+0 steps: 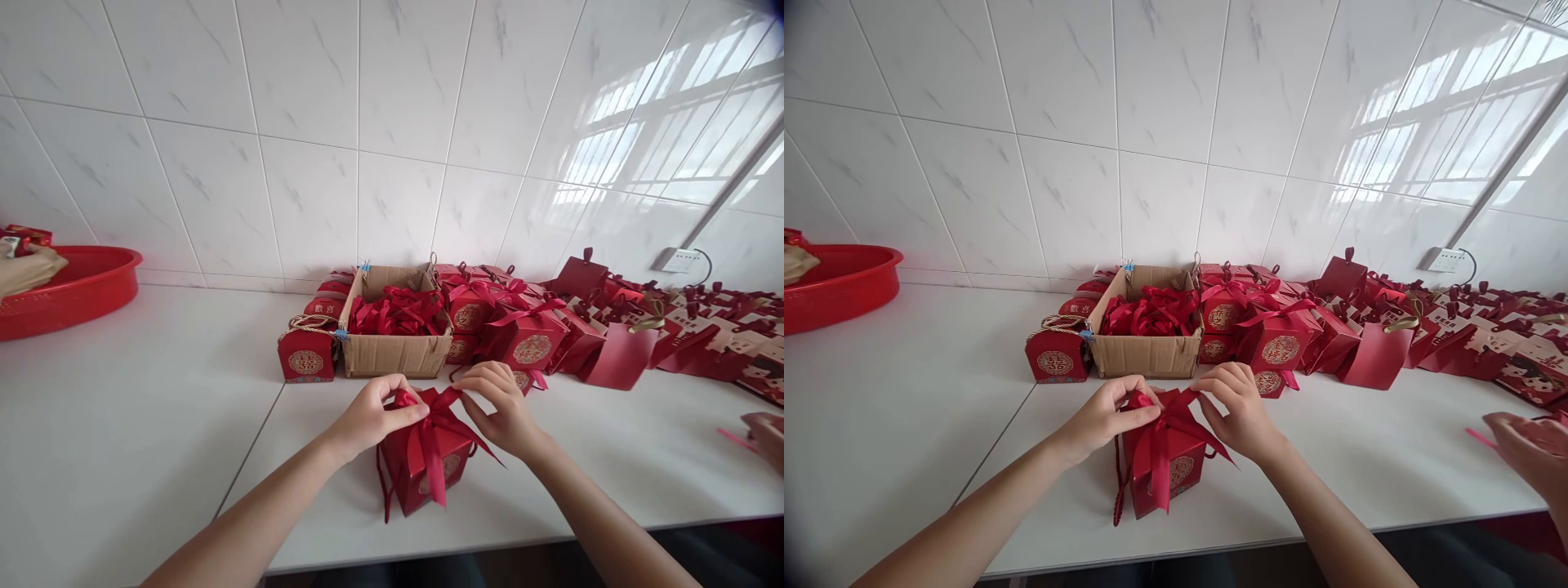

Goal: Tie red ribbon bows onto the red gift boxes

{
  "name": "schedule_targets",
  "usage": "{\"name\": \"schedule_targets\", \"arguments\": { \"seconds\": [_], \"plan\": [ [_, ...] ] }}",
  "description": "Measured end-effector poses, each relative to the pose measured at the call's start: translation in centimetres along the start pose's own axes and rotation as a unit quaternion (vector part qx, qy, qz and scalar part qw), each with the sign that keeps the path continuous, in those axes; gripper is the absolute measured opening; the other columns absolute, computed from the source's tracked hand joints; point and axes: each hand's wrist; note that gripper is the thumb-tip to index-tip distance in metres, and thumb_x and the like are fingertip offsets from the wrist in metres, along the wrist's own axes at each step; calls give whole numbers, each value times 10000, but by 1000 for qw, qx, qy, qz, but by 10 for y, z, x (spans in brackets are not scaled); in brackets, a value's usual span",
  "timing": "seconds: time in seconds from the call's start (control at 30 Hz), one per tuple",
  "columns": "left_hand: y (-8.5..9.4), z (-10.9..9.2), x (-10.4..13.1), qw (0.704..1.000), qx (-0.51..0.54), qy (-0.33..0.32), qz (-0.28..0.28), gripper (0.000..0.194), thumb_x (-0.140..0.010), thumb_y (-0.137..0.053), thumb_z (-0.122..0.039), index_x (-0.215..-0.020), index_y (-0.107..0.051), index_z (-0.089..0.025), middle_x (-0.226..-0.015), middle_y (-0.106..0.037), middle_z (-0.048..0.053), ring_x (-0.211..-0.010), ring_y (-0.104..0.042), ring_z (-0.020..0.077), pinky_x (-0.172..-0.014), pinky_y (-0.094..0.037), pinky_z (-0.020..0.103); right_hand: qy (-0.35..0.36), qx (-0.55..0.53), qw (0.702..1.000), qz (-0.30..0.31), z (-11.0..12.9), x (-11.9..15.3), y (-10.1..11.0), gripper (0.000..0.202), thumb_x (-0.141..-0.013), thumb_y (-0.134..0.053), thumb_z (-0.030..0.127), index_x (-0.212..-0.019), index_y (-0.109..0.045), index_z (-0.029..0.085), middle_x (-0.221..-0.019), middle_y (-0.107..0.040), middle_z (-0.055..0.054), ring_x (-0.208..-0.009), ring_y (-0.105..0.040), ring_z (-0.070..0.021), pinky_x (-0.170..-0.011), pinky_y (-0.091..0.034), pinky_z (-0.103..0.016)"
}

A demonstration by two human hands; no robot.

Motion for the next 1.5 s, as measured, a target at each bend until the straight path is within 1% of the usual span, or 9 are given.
{"name": "schedule_targets", "arguments": {
  "seconds": [0.13,0.3,0.4,0.5,0.87,0.97,1.17,1.4,1.5],
  "plan": [
    [4,-2,-2,998,51,9,21,328,-783,-641,-396,-605,-499,-159,-886,-662,59,-888,-578,195,-816,-401,317,-49,-117,991,38,7,-8,8,285,-808,-467,85,-1038,-588,202,-993,-635,-66,-952,-559,-214,-828,-417,-389],
    [6,-1,-4,998,56,11,23,426,-792,-623,-413,-517,-437,-147,-963,-630,54,-784,-539,146,-752,-381,295,-105,-170,971,135,21,-26,6,115,-870,-578,252,-915,-684,254,-1123,-587,-57,-1060,-518,-232,-915,-377,-424],
    [7,-1,-3,999,47,9,26,427,-796,-615,-422,-513,-451,-147,-994,-624,60,-852,-551,171,-784,-377,304,-114,-175,955,212,26,-36,3,87,-841,-651,336,-863,-707,273,-1174,-572,-38,-1114,-488,-238,-971,-329,-453],
    [8,-3,-2,999,36,4,31,406,-782,-631,-417,-511,-493,-149,-955,-617,60,-951,-552,213,-823,-375,316,-112,-177,945,251,28,-41,1,62,-820,-682,325,-834,-711,272,-1151,-585,-26,-1105,-490,-231,-983,-302,-471],
    [8,2,-5,999,-23,-6,25,340,-823,-588,-432,-632,-673,-164,-922,-575,30,-897,-553,186,-839,-386,311,-86,-189,946,250,28,-40,0,95,-755,-711,183,-676,-665,208,-1149,-583,-21,-1104,-484,-222,-981,-301,-455],
    [7,2,-5,999,-39,-13,20,323,-823,-587,-438,-666,-701,-179,-960,-595,40,-974,-554,211,-912,-370,328,-80,-183,947,253,28,-40,0,99,-754,-705,183,-670,-657,204,-1145,-585,-25,-1095,-487,-221,-978,-311,-456],
    [9,2,-5,993,-111,-18,-21,337,-778,-621,-415,-523,-624,-196,-1051,-618,48,-1128,-509,277,-1047,-286,382,-71,-174,949,253,28,-40,-2,100,-733,-698,153,-666,-641,201,-1198,-570,-30,-1104,-489,-228,-978,-337,-464],
    [9,6,-8,996,-91,-16,3,289,-758,-594,-313,-504,-588,-177,-1005,-634,48,-1053,-558,262,-987,-349,361,-87,-174,951,239,31,-34,-5,141,-718,-667,113,-646,-574,190,-1153,-572,-28,-1112,-496,-231,-973,-347,-473],
    [8,6,-7,997,-73,-21,16,204,-798,-568,-336,-693,-658,-187,-1063,-628,45,-1053,-567,239,-959,-371,346,-106,-182,951,228,31,-27,-3,152,-731,-624,91,-678,-522,190,-1165,-568,-38,-1103,-506,-222,-947,-380,-451]
  ]
}}
Point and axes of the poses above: each hand's wrist, its own x-axis away from the middle knuckle, its own y-axis out of the back of the hand, z = x × y
